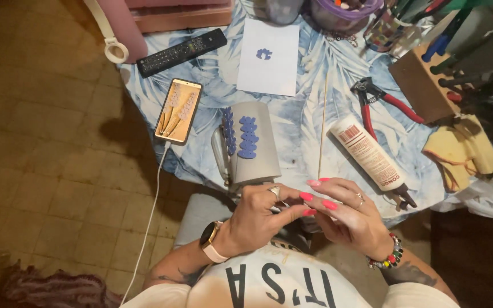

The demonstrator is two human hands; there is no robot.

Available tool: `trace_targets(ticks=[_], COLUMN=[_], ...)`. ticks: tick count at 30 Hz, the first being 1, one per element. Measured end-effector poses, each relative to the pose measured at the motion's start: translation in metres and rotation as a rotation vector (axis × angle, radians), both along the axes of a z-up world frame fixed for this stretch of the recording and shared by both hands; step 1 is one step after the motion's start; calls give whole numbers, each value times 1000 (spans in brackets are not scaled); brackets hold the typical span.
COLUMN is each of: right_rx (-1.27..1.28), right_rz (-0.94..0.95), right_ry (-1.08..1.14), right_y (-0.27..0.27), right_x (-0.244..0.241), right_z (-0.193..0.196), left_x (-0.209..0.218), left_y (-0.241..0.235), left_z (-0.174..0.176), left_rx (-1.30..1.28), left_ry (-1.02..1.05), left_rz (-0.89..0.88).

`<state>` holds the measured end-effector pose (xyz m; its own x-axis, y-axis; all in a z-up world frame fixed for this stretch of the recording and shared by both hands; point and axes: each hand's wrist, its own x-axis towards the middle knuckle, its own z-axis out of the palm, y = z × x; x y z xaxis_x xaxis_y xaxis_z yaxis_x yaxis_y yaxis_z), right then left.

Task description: Gluing small blue decorative cutouts onto a white tumbler

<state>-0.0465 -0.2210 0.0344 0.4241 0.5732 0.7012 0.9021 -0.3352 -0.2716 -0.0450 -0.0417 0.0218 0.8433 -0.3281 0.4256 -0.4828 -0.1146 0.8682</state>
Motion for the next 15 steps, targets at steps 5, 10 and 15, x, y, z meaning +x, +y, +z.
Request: trace_targets(ticks=[5, 10, 15], right_rx=[-244, -510, -994], right_rz=[-51, -658, -1111], right_ry=[143, 262, 709], right_y=[-24, -61, -84], right_x=[6, 35, 59], right_z=[-25, -5, -22], left_x=[-4, -7, -4], left_y=[-4, 4, 11], left_z=[-2, 4, 4], left_rx=[-73, -38, 55], left_ry=[-65, -260, -491], left_rz=[53, 101, 236])
